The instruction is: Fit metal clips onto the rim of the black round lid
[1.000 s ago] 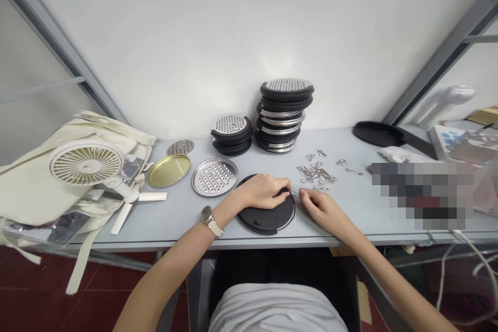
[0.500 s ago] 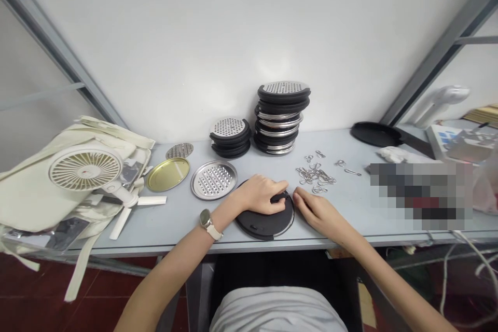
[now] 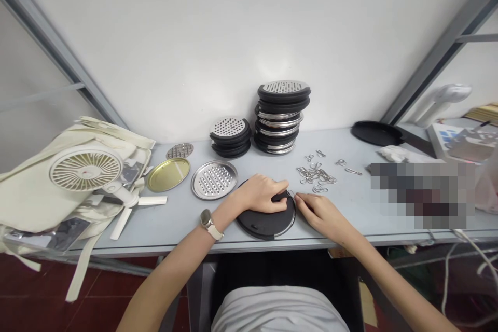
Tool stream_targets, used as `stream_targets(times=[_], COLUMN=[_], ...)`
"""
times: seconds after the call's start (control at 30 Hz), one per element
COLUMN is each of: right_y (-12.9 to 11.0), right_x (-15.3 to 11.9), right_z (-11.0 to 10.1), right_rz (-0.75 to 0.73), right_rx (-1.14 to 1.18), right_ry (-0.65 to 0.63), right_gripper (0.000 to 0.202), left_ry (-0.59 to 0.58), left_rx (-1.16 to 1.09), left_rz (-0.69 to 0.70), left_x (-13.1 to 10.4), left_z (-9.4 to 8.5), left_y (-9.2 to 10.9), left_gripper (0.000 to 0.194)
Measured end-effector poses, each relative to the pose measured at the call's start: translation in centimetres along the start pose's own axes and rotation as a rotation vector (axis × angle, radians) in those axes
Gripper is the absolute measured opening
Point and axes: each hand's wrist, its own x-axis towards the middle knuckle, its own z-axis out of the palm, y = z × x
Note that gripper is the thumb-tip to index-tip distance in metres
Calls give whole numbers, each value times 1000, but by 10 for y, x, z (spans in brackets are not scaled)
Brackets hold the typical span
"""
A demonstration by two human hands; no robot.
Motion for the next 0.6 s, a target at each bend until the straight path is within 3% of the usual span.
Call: stream_targets(times=[0.23, 0.6], right_y=[1, -1], right_x=[2, 2], right_z=[8, 3], right_rz=[0, -21], right_rx=[-200, -155], right_ry=[37, 7], right_gripper=[37, 42], left_ry=[-6, -45], left_rx=[18, -26], left_rz=[8, -53], left_x=[-1, 1], left_z=[0, -4], left_y=[0, 2], left_gripper=[18, 26])
